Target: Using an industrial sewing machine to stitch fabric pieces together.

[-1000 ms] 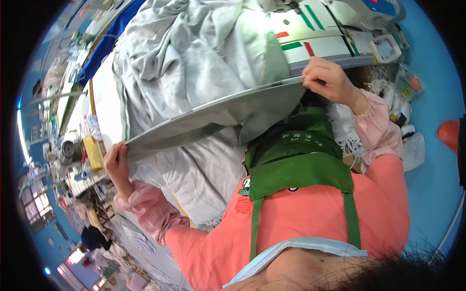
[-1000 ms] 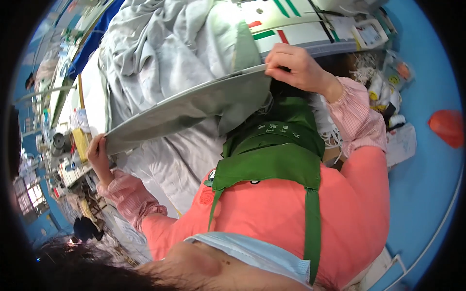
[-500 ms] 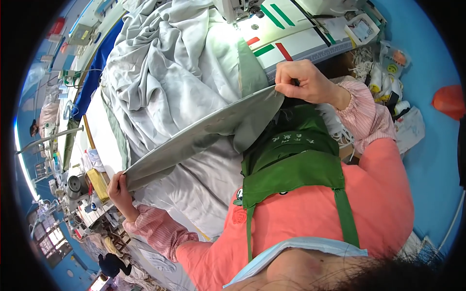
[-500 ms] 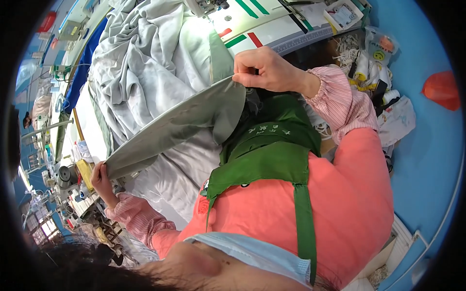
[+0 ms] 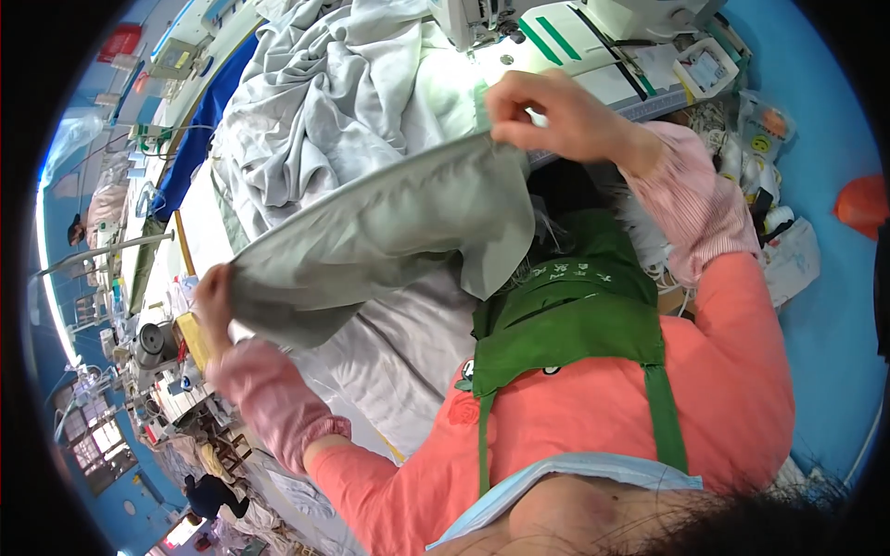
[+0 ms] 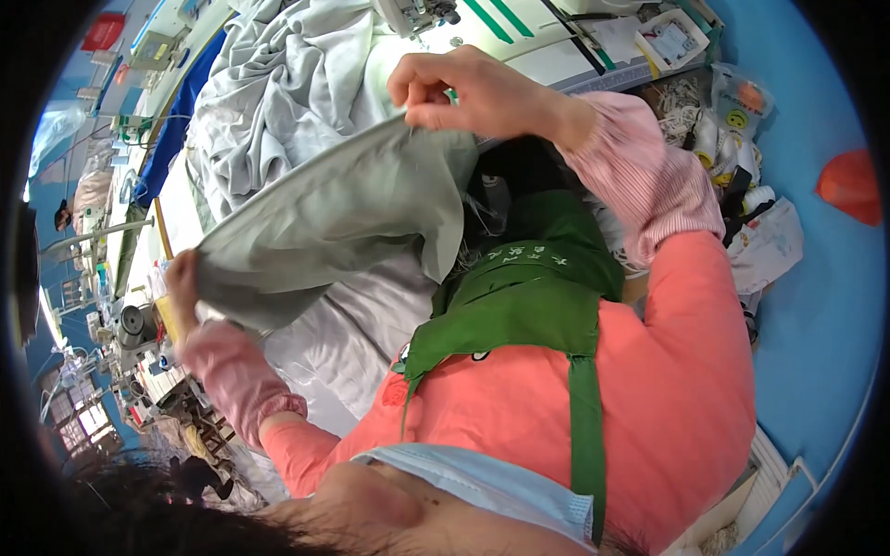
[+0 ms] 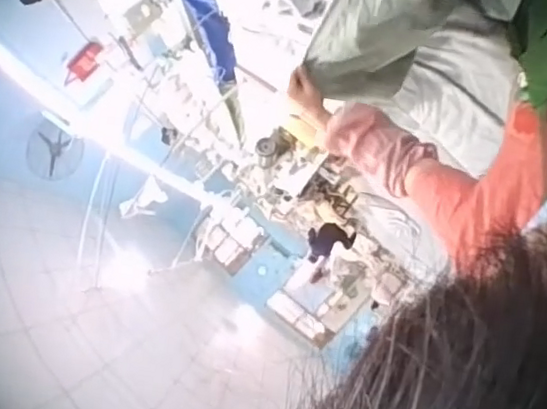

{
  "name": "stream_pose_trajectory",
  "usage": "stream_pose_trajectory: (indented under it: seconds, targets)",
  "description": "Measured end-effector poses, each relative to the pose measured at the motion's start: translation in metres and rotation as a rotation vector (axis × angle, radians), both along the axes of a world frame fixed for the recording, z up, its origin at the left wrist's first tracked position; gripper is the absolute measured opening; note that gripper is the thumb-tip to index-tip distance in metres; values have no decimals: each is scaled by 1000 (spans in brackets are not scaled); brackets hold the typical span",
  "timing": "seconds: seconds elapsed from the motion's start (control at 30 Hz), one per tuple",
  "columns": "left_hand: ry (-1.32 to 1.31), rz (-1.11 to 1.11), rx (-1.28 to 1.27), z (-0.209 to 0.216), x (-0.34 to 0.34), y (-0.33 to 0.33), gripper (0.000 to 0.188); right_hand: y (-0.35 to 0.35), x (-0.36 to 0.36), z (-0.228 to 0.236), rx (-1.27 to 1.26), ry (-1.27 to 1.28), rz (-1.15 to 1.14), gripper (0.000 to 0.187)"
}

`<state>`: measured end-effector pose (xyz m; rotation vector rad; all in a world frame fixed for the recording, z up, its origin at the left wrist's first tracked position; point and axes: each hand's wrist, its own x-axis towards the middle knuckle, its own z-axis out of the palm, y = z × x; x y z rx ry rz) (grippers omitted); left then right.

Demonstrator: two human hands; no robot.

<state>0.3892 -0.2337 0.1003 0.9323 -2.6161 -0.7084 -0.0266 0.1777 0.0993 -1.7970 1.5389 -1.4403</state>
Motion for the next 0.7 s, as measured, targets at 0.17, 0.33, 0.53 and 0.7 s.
stream_pose_trajectory:
  seconds: [0.17, 0.33, 0.53, 0.7]
  targets:
    - [-157, -121, 25, -58, -50, -18, 20, -30, -17, -37, 183, -49, -38, 15]
    - [-799, -160, -280, -60, -89, -15, 19, -50, -30, -39, 250, -19, 7, 15]
    - [-395, -273, -692, -40, -193, 58, 10, -67, -39, -31, 307, 21, 5, 18]
    - [334, -703, -167, -30, -299, 183, 30, -69, -38, -26, 307, -10, 9, 19]
